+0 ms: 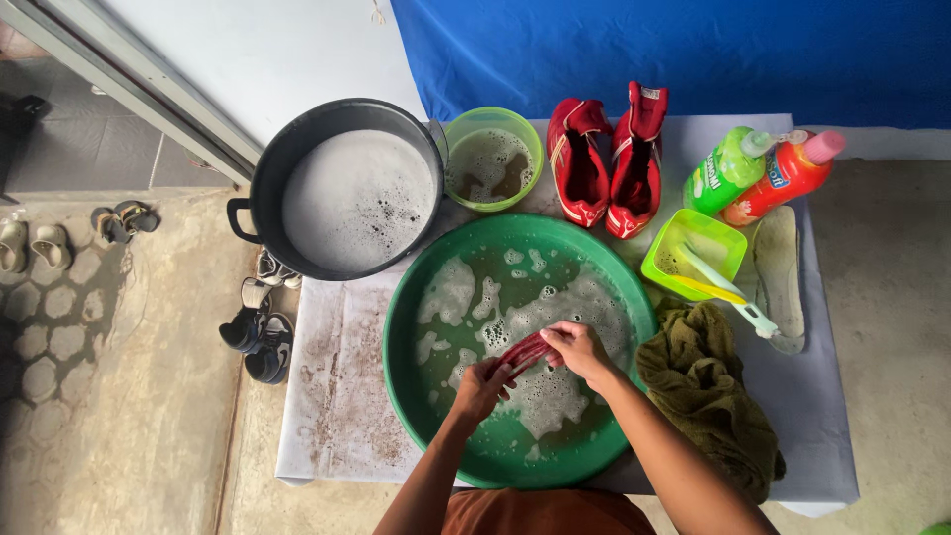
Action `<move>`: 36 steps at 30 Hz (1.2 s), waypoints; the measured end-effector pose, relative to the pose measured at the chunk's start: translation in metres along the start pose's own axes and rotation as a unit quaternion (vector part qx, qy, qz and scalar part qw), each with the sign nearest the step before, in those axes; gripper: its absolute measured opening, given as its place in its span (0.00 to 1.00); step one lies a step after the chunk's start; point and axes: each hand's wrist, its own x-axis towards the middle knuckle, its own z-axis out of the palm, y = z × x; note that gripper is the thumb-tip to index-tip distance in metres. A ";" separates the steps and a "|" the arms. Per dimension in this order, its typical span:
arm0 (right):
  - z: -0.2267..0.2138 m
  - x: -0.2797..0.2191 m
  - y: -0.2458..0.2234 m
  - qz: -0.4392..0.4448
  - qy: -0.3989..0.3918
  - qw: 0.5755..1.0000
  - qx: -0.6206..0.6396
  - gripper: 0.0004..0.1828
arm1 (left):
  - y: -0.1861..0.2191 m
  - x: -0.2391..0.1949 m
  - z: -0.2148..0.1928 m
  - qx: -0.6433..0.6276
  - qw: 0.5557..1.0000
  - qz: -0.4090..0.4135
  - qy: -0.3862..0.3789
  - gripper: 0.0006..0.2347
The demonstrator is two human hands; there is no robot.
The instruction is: The person washes red shoelaces and a shoe insole by hand in a green basin filled with soapy water. They scrub the shoelaces with a yellow brush, rinse them in a black pot, and then scrub the insole with the same brush before rinsing it in a smaller green bowl.
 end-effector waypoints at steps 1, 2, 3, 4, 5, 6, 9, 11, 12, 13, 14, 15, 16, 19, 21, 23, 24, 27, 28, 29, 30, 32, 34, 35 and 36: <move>0.001 -0.001 0.001 -0.005 0.006 1.000 0.001 0.14 | -0.003 0.000 0.001 -0.004 1.000 -0.014 0.000 0.17; 0.003 0.000 0.000 -0.012 0.010 1.000 0.002 0.13 | -0.004 0.001 0.001 -0.006 1.000 -0.026 0.002 0.17; 0.004 0.002 -0.002 -0.020 0.006 1.000 0.000 0.13 | -0.004 0.001 0.000 -0.009 0.999 -0.039 0.004 0.17; 0.004 0.003 -0.004 -0.028 0.004 1.000 -0.002 0.13 | -0.003 0.003 0.000 -0.018 0.999 -0.050 0.010 0.16; 0.004 0.006 -0.005 -0.036 0.001 0.999 -0.004 0.13 | -0.002 0.004 0.000 -0.026 0.998 -0.061 0.015 0.16; 0.003 0.006 -0.005 -0.038 0.000 0.999 -0.018 0.12 | -0.002 0.003 0.000 -0.035 0.996 -0.074 0.020 0.16; -0.001 0.010 -0.004 -0.050 -0.016 0.997 -0.048 0.12 | -0.005 0.001 0.001 -0.021 0.998 -0.048 0.019 0.18; -0.002 0.017 -0.005 -0.075 -0.042 0.995 -0.053 0.11 | -0.005 0.003 -0.001 -0.010 0.998 -0.051 0.037 0.17; -0.002 0.018 -0.004 -0.072 -0.036 0.996 -0.037 0.11 | -0.008 0.003 -0.001 -0.004 0.998 -0.055 0.043 0.17; -0.001 0.019 -0.001 -0.069 -0.030 0.997 -0.020 0.10 | -0.010 0.002 -0.001 0.005 0.997 -0.063 0.049 0.16; -0.002 0.021 -0.001 -0.068 -0.023 0.997 -0.004 0.10 | -0.011 0.004 -0.001 0.015 0.996 -0.069 0.055 0.16; -0.003 0.022 0.001 -0.066 -0.040 0.997 -0.029 0.09 | -0.012 0.005 -0.001 0.024 0.995 -0.075 0.061 0.15; -0.005 0.021 0.001 -0.065 -0.056 0.995 -0.055 0.09 | -0.013 0.005 0.000 0.025 0.996 -0.069 0.059 0.15; -0.011 0.020 0.004 -0.073 -0.056 0.993 -0.077 0.09 | -0.013 0.006 0.003 0.013 0.997 -0.056 0.053 0.13; -0.012 0.025 0.000 -0.077 -0.039 0.994 -0.069 0.09 | -0.009 0.012 0.001 -0.013 0.997 -0.049 0.060 0.13; -0.011 0.022 0.007 -0.059 -0.014 0.997 -0.052 0.08 | -0.012 0.009 0.001 0.006 0.997 -0.060 0.037 0.14; -0.012 0.022 0.009 -0.051 -0.008 0.998 -0.042 0.09 | -0.013 0.011 0.000 0.015 0.998 -0.063 0.025 0.15; -0.016 0.023 0.012 -0.040 0.006 0.999 -0.024 0.09 | -0.017 0.016 0.004 0.014 0.998 -0.049 0.049 0.14; -0.015 0.025 0.013 -0.045 0.004 0.999 -0.026 0.09 | -0.019 0.016 0.004 0.025 0.998 -0.042 0.034 0.14; -0.015 0.026 0.014 -0.050 0.002 0.998 -0.029 0.09 | -0.022 0.016 0.004 0.037 0.998 -0.036 0.020 0.13; -0.017 0.025 0.018 -0.052 0.005 0.998 -0.041 0.09 | -0.026 0.015 0.006 0.048 0.998 -0.030 0.003 0.13; -0.017 0.029 0.023 -0.056 0.010 0.996 -0.066 0.08 | -0.033 0.014 0.011 0.037 0.998 -0.053 -0.010 0.14; -0.017 0.036 0.026 -0.047 0.018 0.996 -0.071 0.09 | -0.037 0.013 0.016 0.035 0.997 -0.071 -0.014 0.15; -0.017 0.038 0.028 -0.043 0.022 0.996 -0.072 0.09 | -0.038 0.013 0.020 0.037 0.996 -0.077 -0.012 0.16; -0.018 0.041 0.030 -0.049 0.023 0.996 -0.072 0.09 | -0.038 0.013 0.025 0.040 0.996 -0.084 -0.011 0.16</move>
